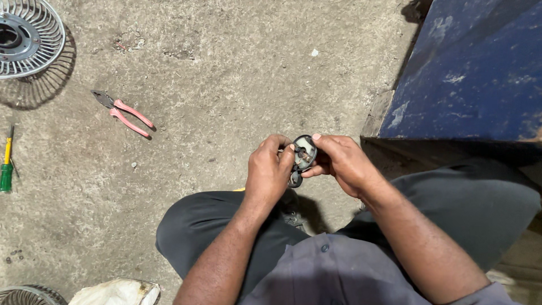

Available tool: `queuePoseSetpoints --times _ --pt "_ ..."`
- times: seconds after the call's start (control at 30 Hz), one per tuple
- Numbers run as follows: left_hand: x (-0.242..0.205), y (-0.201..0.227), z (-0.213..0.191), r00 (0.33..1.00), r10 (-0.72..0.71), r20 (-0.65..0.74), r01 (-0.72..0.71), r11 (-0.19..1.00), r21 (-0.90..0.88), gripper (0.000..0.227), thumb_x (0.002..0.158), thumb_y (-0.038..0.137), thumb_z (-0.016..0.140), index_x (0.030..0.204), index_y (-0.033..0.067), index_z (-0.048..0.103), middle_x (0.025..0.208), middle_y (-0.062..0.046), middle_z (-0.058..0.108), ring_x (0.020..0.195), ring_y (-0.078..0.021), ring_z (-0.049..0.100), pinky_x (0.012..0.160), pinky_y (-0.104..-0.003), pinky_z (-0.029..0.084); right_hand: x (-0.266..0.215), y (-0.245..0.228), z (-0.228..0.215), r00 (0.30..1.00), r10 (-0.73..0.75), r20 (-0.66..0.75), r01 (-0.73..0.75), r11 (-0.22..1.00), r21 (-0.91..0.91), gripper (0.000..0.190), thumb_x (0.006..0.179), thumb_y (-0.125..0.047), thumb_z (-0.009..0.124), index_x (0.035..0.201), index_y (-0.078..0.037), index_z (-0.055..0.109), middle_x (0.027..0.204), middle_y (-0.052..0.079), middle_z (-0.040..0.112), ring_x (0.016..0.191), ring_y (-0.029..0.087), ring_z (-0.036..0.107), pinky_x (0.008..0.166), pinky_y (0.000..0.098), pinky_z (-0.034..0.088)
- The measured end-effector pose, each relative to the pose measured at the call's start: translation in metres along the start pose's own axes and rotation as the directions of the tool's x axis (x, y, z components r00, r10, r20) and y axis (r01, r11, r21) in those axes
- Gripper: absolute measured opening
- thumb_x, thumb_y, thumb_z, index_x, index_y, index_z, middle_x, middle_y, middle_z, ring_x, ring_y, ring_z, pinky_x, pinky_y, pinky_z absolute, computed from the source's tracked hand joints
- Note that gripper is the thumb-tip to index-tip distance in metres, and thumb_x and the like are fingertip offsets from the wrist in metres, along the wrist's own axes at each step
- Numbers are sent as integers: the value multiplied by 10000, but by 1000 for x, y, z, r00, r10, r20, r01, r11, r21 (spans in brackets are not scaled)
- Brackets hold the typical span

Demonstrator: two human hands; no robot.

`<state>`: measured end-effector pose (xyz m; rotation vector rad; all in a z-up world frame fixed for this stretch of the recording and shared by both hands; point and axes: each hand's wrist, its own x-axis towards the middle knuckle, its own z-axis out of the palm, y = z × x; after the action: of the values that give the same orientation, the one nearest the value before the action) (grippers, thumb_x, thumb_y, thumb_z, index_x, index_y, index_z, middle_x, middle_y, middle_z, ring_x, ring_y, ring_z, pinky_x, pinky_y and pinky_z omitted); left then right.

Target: The person assembles a small electrical motor component by hand, connecting wires and fitting the internal parts while seated on the floor near a tool chest.

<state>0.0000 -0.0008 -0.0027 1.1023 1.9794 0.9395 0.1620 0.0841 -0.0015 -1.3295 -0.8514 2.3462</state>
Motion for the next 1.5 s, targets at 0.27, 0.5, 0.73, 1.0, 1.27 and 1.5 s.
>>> queuePoseSetpoints --times 0.27,0.5,0.73,1.0,1.27,1.5 --pt "1 7 -2 996 -84 17 86 986 -140 165 935 154 655 1001 3 671 820 -148 741 693 -204 746 629 -352 583 -9 2 2 995 -77 65 82 993 -79 401 1059 -267 518 1133 83 702 984 116 740 843 190 715 765 359 622" --pt "3 14 -8 975 -193 111 211 960 -182 193 939 178 648 1034 11 666 835 -140 751 709 -189 750 624 -342 581 -14 0 -1 992 -89 89 100 986 -134 447 1056 -315 512 1190 69 697 993 105 747 863 173 705 803 332 590" --pt "3 13 -12 993 -76 88 93 974 -208 190 932 165 654 1043 11 670 922 -152 741 764 -215 754 662 -353 587 -14 0 -3 993 -88 73 95 989 -109 460 1049 -309 540 1261 72 684 1009 102 737 876 171 692 812 346 581" --pt "1 13 -18 995 -23 96 41 981 -188 195 917 179 662 1032 25 694 950 -147 718 771 -259 718 682 -378 566 -13 0 -7 996 -68 55 73 993 -96 449 1053 -299 523 1257 70 679 1027 109 738 901 179 695 840 363 575" --pt "3 19 -23 986 -77 147 105 975 -194 206 898 181 666 1009 15 717 848 -134 726 675 -218 706 623 -362 553 -9 -2 -8 999 10 50 -10 1000 6 450 1062 -303 505 1149 105 673 1039 170 743 921 237 726 831 396 622" --pt "2 23 -26 931 -273 242 321 928 -188 212 895 188 655 999 15 720 663 -146 708 562 -224 695 546 -369 535 -7 -7 -6 995 95 27 -97 994 57 465 1051 -314 520 1155 117 659 1047 190 733 918 233 731 787 369 641"
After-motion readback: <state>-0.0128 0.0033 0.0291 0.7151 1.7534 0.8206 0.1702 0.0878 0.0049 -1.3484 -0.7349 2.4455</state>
